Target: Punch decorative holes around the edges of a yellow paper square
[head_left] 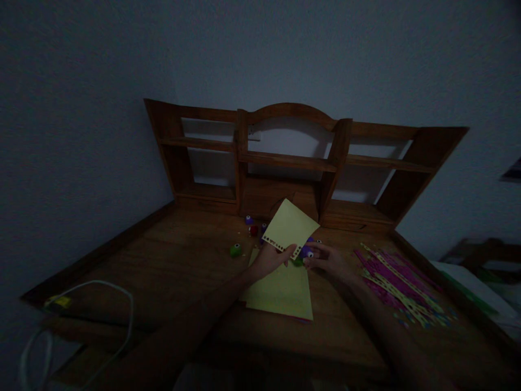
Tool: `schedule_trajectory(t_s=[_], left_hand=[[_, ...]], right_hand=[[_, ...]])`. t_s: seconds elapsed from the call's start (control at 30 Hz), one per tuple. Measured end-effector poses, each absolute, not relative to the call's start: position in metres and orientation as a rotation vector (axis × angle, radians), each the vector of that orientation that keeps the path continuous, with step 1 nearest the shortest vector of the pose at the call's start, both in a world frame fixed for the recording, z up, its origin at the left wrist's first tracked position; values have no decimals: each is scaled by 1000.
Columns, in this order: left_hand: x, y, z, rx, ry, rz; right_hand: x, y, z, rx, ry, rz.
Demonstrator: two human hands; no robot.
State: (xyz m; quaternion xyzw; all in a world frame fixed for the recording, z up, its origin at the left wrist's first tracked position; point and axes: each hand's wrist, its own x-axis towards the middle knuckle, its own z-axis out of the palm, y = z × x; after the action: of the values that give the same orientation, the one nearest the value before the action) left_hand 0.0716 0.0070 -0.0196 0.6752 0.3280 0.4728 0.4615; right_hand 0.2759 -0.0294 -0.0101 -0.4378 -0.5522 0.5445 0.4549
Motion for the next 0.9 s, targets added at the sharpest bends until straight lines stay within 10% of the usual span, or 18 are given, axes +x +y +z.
schedule_trajectory(t_s=[0.9], left_hand=[[71,1,-12,1717,694,991]], right_hand=[[274,-32,-13,-1082,-1488,1241]])
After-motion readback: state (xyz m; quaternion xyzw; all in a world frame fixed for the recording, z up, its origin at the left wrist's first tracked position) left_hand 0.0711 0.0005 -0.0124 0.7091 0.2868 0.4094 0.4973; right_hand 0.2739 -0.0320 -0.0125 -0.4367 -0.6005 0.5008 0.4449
